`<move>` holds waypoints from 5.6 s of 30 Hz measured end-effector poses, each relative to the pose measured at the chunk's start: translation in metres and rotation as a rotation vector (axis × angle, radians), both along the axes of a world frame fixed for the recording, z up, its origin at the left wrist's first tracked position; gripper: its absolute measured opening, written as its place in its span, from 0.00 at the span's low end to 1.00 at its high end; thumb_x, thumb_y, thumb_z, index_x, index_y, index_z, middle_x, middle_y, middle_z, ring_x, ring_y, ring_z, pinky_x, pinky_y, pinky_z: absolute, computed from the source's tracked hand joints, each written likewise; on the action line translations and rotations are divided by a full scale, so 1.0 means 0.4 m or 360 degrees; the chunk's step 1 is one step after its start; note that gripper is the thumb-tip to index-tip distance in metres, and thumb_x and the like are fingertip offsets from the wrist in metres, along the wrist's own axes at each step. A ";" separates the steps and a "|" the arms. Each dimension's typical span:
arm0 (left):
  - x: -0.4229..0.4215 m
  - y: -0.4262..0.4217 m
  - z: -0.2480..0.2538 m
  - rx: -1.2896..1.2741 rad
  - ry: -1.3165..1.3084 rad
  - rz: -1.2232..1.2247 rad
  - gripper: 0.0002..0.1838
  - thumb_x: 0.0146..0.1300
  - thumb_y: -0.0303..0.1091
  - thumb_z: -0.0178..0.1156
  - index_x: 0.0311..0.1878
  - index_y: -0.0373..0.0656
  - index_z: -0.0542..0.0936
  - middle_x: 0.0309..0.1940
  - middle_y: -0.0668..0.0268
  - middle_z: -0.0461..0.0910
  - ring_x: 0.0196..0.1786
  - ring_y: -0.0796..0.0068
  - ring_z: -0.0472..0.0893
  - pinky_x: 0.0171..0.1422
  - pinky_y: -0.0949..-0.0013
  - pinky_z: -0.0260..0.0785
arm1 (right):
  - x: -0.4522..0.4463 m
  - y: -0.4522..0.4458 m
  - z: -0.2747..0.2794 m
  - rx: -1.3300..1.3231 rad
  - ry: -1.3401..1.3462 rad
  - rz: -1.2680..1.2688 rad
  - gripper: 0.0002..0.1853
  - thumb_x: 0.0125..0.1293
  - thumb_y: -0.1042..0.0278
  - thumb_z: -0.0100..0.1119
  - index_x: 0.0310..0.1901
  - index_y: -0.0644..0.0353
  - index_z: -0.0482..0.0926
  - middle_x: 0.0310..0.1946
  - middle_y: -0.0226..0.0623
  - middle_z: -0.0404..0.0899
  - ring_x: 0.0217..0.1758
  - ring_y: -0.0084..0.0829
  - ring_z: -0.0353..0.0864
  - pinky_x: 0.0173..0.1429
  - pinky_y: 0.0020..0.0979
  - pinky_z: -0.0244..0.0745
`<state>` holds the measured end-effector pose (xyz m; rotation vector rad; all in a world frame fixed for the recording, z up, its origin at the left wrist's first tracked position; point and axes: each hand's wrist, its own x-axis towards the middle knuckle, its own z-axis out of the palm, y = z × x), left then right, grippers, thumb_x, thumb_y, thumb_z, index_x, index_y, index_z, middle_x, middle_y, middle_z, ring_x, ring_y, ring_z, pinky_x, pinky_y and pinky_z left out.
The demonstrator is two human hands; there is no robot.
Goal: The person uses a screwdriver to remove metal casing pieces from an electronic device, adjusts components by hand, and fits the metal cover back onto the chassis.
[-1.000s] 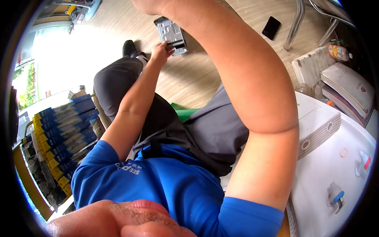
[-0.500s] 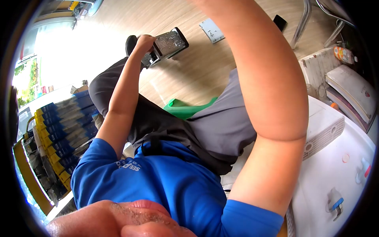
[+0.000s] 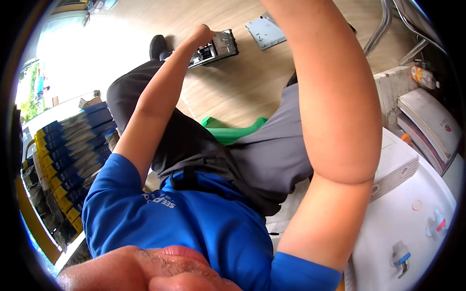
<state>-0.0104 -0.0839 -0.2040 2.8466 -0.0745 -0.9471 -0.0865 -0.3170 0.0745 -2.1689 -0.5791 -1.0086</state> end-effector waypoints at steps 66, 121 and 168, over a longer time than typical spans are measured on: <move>-0.008 0.048 0.576 -0.1313 -0.0898 -0.0401 0.11 0.67 0.33 0.58 0.47 0.39 0.84 0.45 0.52 0.83 0.48 0.48 0.81 0.52 0.54 0.74 | 0.044 0.196 -0.027 0.0169 0.0951 0.0300 0.10 0.65 0.68 0.65 0.45 0.62 0.82 0.31 0.44 0.85 0.33 0.34 0.86 0.39 0.33 0.78; -0.301 0.464 0.757 -0.3052 -0.1700 -0.0464 0.24 0.75 0.41 0.49 0.68 0.39 0.71 0.64 0.52 0.74 0.68 0.56 0.73 0.69 0.50 0.68 | 0.004 0.181 -0.075 -0.0288 0.0983 0.0259 0.09 0.62 0.72 0.66 0.43 0.62 0.81 0.33 0.46 0.83 0.34 0.43 0.85 0.38 0.35 0.77; -0.272 0.407 0.687 -0.3049 -0.1493 -0.0346 0.24 0.76 0.42 0.48 0.67 0.39 0.72 0.64 0.53 0.75 0.68 0.59 0.73 0.69 0.53 0.68 | -0.022 0.158 -0.052 -0.0324 0.0930 0.0242 0.11 0.61 0.74 0.68 0.45 0.63 0.81 0.34 0.45 0.83 0.33 0.40 0.83 0.37 0.34 0.76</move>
